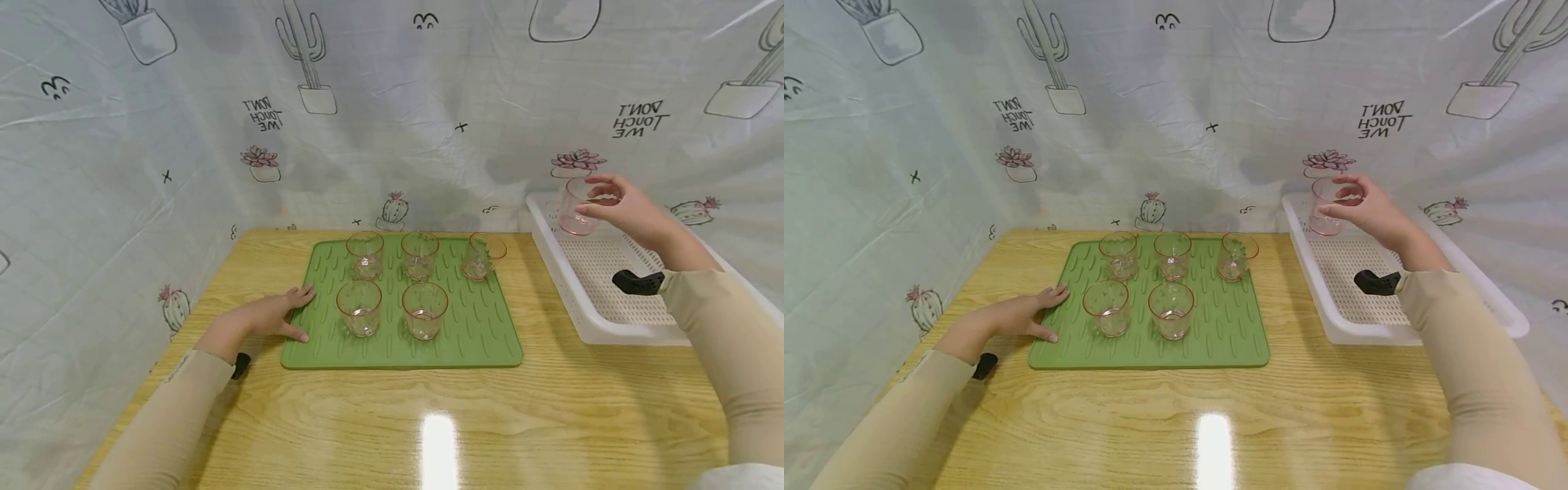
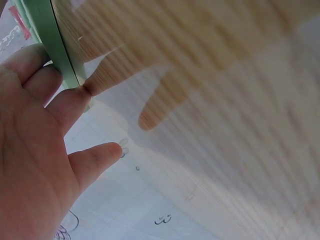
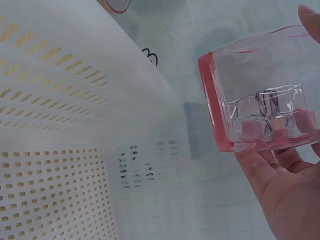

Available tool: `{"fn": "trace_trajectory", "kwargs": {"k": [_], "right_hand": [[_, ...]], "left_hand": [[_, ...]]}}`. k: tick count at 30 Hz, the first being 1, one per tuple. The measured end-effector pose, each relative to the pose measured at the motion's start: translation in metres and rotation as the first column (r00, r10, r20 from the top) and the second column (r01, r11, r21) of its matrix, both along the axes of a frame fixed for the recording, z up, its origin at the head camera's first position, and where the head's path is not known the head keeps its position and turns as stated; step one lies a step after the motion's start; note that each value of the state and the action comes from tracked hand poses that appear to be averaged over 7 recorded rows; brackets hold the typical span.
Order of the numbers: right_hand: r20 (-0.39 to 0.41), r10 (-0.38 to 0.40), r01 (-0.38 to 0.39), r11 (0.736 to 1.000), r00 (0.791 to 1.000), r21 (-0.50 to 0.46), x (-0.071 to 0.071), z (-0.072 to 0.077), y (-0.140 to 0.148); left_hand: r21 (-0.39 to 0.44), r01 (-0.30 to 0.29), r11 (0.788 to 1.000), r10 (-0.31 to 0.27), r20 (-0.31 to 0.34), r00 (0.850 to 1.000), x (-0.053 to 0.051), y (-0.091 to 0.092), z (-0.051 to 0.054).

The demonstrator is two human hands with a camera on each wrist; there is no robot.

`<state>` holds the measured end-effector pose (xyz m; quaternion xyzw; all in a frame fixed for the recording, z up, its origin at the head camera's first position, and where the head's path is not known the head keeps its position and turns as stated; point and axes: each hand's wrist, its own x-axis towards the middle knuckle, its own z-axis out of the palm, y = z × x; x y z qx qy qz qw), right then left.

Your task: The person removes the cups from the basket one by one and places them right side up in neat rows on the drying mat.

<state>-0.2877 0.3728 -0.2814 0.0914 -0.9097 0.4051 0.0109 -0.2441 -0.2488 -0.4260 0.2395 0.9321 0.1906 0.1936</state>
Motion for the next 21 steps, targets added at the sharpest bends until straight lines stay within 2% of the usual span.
{"fn": "trace_trajectory", "kwargs": {"k": [9,21], "right_hand": [[-0.020,0.026,-0.026,0.999,0.999,0.020,0.009,0.001,-0.002],[-0.129,0.128,-0.144,0.981,0.983,-0.126,0.023,-0.005,-0.013]], "left_hand": [[-0.005,-0.010,1.000,0.010,0.004,1.000,0.001,0.000,-0.003],[-0.005,-0.012,1.000,0.012,0.011,1.000,0.003,0.002,-0.002]]}}
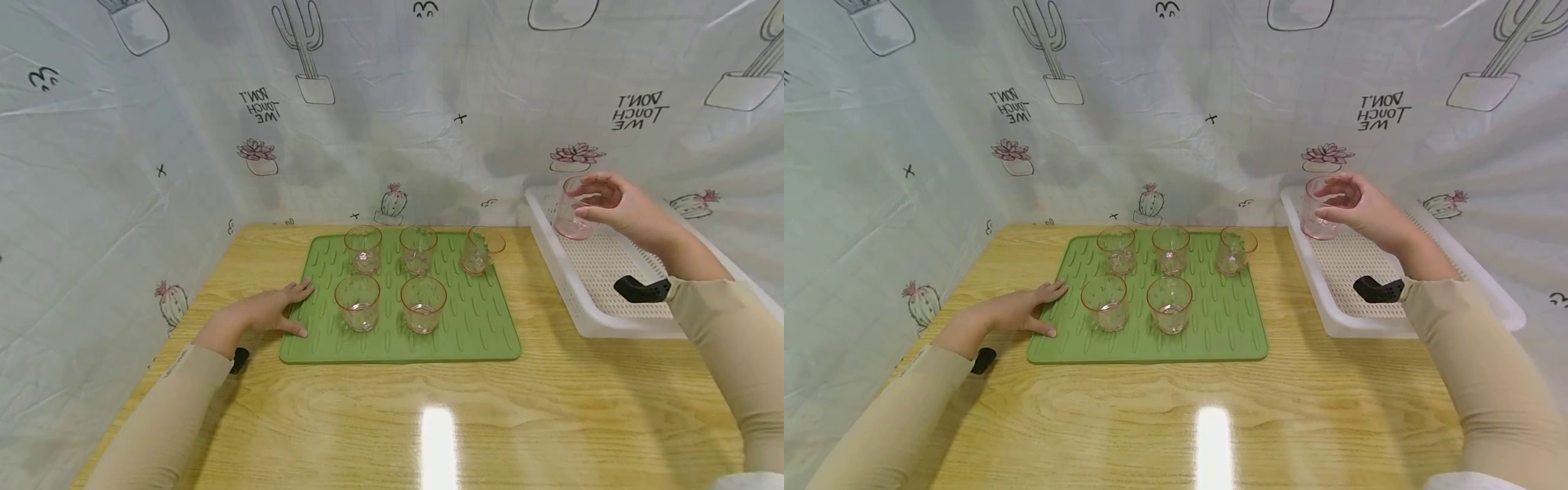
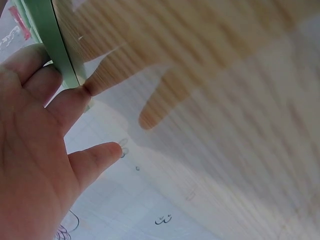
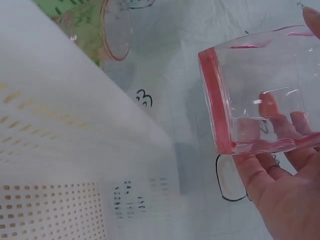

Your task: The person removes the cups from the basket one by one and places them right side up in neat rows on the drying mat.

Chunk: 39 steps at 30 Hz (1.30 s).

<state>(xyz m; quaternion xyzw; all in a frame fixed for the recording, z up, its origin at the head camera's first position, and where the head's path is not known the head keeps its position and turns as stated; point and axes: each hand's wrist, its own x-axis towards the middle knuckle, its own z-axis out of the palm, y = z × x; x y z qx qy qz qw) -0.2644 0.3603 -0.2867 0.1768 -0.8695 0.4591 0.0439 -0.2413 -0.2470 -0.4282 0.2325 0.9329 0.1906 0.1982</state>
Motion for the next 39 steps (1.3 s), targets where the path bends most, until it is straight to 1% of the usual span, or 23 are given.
{"fn": "trace_trajectory", "kwargs": {"k": [3,7,12,17,19,20,23,26,27,33,36,39], "right_hand": [[-0.025,0.012,-0.012,1.000,1.000,-0.009,0.004,0.000,-0.005],[-0.037,0.041,-0.042,0.999,0.998,-0.018,0.009,0.000,-0.015],[-0.037,0.085,-0.086,0.996,0.996,-0.027,0.016,-0.001,-0.029],[-0.040,0.117,-0.119,0.991,0.992,-0.059,0.024,-0.003,-0.043],[-0.043,0.134,-0.137,0.986,0.990,-0.090,0.026,-0.005,-0.048],[-0.039,0.159,-0.162,0.979,0.987,-0.121,0.026,-0.006,-0.050],[-0.039,0.196,-0.200,0.965,0.980,-0.170,0.028,-0.009,-0.055],[-0.053,0.216,-0.222,0.958,0.975,-0.180,0.030,-0.012,-0.059],[-0.062,0.207,-0.215,0.963,0.976,-0.165,0.031,-0.013,-0.061],[-0.079,0.237,-0.247,0.955,0.968,-0.162,0.037,-0.016,-0.070],[-0.072,0.262,-0.271,0.945,0.962,-0.182,0.040,-0.019,-0.075],[-0.069,0.285,-0.293,0.929,0.956,-0.225,0.042,-0.023,-0.079]], "left_hand": [[0.000,0.006,1.000,-0.006,-0.003,1.000,0.000,-0.001,0.001],[-0.005,0.015,1.000,-0.015,-0.012,1.000,0.000,-0.002,0.002],[-0.008,0.021,1.000,-0.022,-0.022,1.000,0.000,-0.003,0.000],[-0.009,0.013,1.000,-0.013,-0.013,1.000,0.000,-0.004,-0.002],[-0.006,0.006,1.000,-0.006,-0.008,1.000,0.000,-0.004,-0.003],[-0.004,0.006,1.000,-0.006,-0.008,1.000,0.000,-0.004,-0.004],[-0.003,0.011,1.000,-0.011,-0.013,1.000,0.000,-0.004,-0.005],[-0.003,0.016,1.000,-0.016,-0.017,1.000,0.001,-0.004,-0.005],[-0.001,0.018,1.000,-0.018,-0.018,1.000,0.001,-0.004,-0.005],[0.005,0.020,1.000,-0.020,-0.019,1.000,0.001,-0.005,-0.005],[0.006,0.020,1.000,-0.020,-0.018,1.000,0.000,-0.005,-0.006],[0.008,0.023,1.000,-0.023,-0.019,1.000,0.000,-0.006,-0.007]]}}
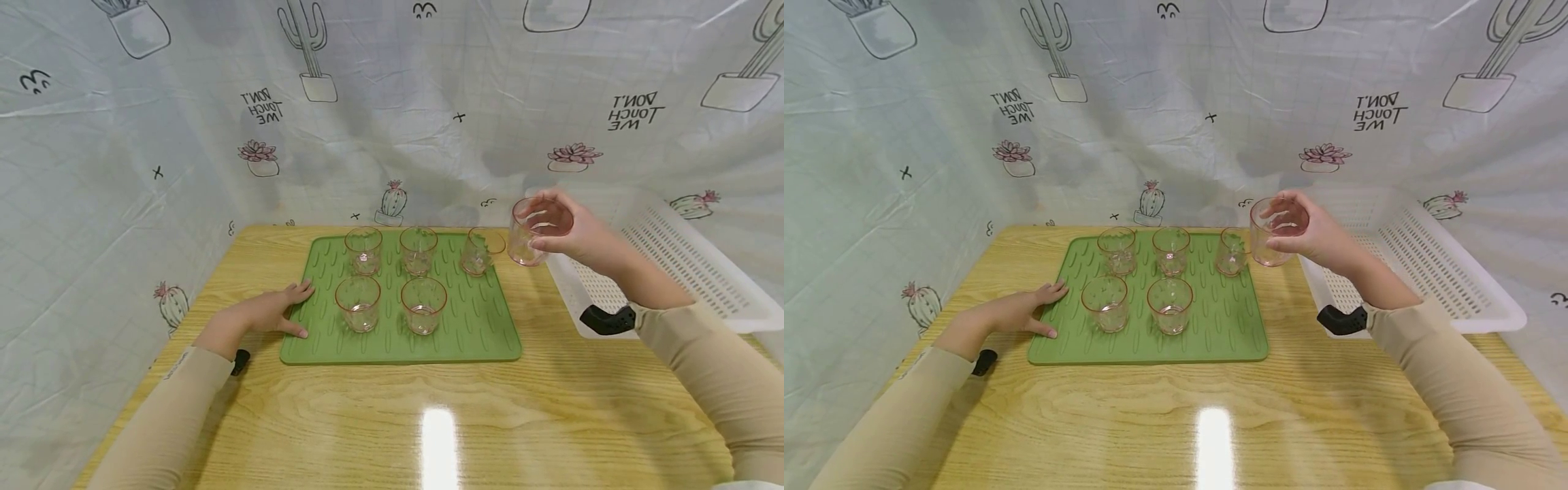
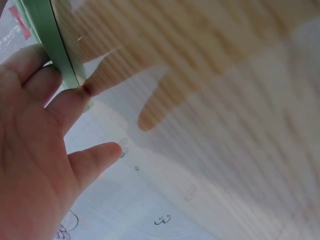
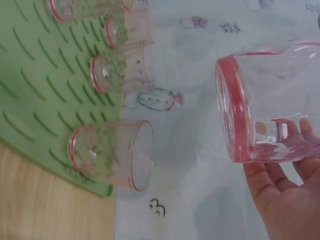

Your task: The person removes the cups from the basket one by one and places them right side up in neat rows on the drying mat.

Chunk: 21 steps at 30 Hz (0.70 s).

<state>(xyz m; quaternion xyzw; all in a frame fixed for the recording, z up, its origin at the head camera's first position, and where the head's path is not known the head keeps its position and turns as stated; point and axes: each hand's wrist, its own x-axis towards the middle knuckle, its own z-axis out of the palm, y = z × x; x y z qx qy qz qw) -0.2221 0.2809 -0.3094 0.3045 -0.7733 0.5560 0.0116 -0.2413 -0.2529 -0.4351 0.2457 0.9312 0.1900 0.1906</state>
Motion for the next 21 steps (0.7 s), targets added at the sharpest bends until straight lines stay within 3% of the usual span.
{"fn": "trace_trajectory", "kwargs": {"k": [4,11,21], "right_hand": [[0.013,-0.019,0.020,1.000,1.000,-0.023,0.001,-0.007,-0.007],[-0.001,-0.136,0.136,0.987,0.991,0.085,0.004,-0.020,-0.018],[0.015,-0.157,0.155,0.986,0.988,0.059,0.009,-0.038,-0.031]], "left_hand": [[0.005,0.002,1.000,-0.002,-0.002,1.000,0.000,0.000,-0.001],[0.005,-0.001,1.000,0.001,-0.003,1.000,0.000,0.001,0.000],[-0.017,0.004,1.000,-0.005,-0.021,1.000,-0.004,0.000,-0.002]]}}
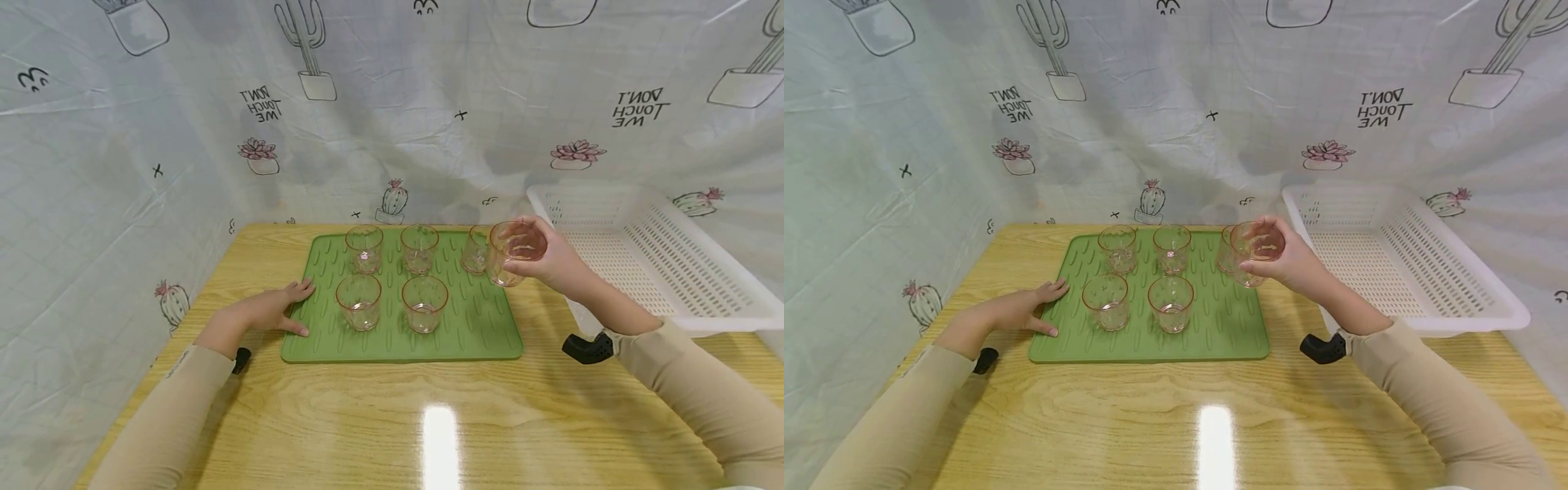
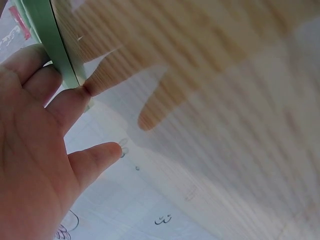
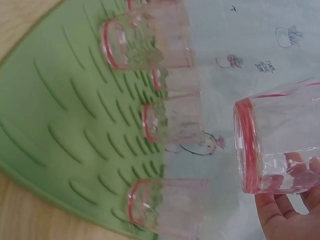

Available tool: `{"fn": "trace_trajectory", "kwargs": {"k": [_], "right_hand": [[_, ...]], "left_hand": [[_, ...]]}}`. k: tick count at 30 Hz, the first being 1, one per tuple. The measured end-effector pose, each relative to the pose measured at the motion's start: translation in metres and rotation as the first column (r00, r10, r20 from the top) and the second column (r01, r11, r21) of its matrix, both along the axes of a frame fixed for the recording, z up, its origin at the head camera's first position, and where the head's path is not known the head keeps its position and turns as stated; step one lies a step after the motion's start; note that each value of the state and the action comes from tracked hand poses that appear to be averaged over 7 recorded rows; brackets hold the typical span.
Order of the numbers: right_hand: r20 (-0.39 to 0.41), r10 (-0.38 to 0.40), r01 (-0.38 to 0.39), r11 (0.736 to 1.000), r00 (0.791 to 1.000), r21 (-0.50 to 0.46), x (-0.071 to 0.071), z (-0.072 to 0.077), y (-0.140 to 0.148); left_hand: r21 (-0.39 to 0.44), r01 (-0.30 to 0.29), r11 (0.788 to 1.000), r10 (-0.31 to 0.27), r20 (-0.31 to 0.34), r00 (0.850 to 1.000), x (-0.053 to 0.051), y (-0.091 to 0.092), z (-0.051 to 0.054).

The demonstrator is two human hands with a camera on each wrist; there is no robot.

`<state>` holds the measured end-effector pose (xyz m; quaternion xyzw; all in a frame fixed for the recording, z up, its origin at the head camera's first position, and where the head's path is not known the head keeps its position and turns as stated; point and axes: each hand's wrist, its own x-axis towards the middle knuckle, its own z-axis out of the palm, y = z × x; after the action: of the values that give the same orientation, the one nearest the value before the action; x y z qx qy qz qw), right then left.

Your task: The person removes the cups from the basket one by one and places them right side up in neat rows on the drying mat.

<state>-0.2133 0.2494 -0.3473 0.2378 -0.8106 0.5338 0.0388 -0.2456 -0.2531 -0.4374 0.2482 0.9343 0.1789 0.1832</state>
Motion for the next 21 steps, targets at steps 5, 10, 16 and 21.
{"fn": "trace_trajectory", "kwargs": {"k": [5,10,16,21], "right_hand": [[0.035,0.016,-0.015,1.000,0.999,-0.012,0.002,-0.010,-0.006],[0.026,0.051,-0.050,0.998,0.998,-0.032,0.002,-0.025,-0.009],[0.025,0.080,-0.080,0.997,0.996,-0.020,0.003,-0.043,-0.010],[0.051,0.092,-0.093,0.996,0.994,0.016,0.002,-0.055,-0.010]], "left_hand": [[0.006,-0.007,1.000,0.007,0.006,1.000,0.000,0.000,-0.001],[0.006,-0.011,1.000,0.011,0.003,1.000,-0.001,0.000,-0.002],[0.016,-0.011,1.000,0.011,0.014,1.000,0.000,0.000,-0.002],[0.014,-0.009,1.000,0.009,0.007,1.000,0.003,0.001,0.001]]}}
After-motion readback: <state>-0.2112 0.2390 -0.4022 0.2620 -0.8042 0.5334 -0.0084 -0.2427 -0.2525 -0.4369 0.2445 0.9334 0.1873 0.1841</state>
